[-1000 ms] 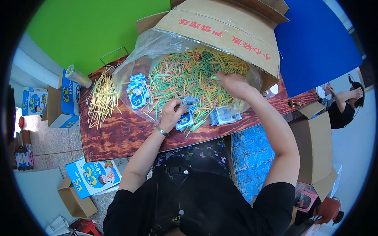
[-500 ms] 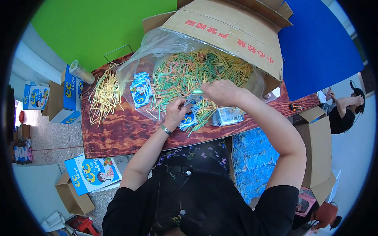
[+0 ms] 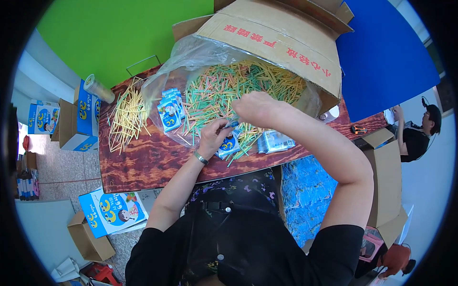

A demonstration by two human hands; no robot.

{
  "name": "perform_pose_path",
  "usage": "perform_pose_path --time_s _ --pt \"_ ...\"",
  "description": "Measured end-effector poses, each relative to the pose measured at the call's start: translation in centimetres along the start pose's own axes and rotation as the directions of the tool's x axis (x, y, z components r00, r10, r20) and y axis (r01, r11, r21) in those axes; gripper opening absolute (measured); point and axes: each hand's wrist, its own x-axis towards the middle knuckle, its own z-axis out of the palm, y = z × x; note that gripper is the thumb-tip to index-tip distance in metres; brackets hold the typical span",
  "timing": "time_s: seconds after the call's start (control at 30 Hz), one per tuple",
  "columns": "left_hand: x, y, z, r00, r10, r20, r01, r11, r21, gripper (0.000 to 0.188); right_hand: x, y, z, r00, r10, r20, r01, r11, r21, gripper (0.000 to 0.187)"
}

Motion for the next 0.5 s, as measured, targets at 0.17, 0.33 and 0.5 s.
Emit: perform_pose_path --time_s 0.17,0.33,0.5 --pt "-0.2 -0.2 -0.3 0.974 -0.202 0.100 0.220 0.950 -0.223 0.016 -1.6 3.2 3.6 0.849 -0.065 -0.525 0.193 0.962 0.193 0.038" --pt "0.3 -0.9 -0.3 0.969 -0.239 0.066 0.248 0.930 -0.272 0.017 1.5 1.5 8.4 0.775 0.045 -0.631 0.283 0.867 0.410 0.046" --pt "0.5 -2.0 -2.2 0.944 -0.284 -0.165 0.209 0.907 -0.367 0.015 3.2 -3.0 12.6 0.674 0.447 -0.588 0.127 0.714 0.688 0.056"
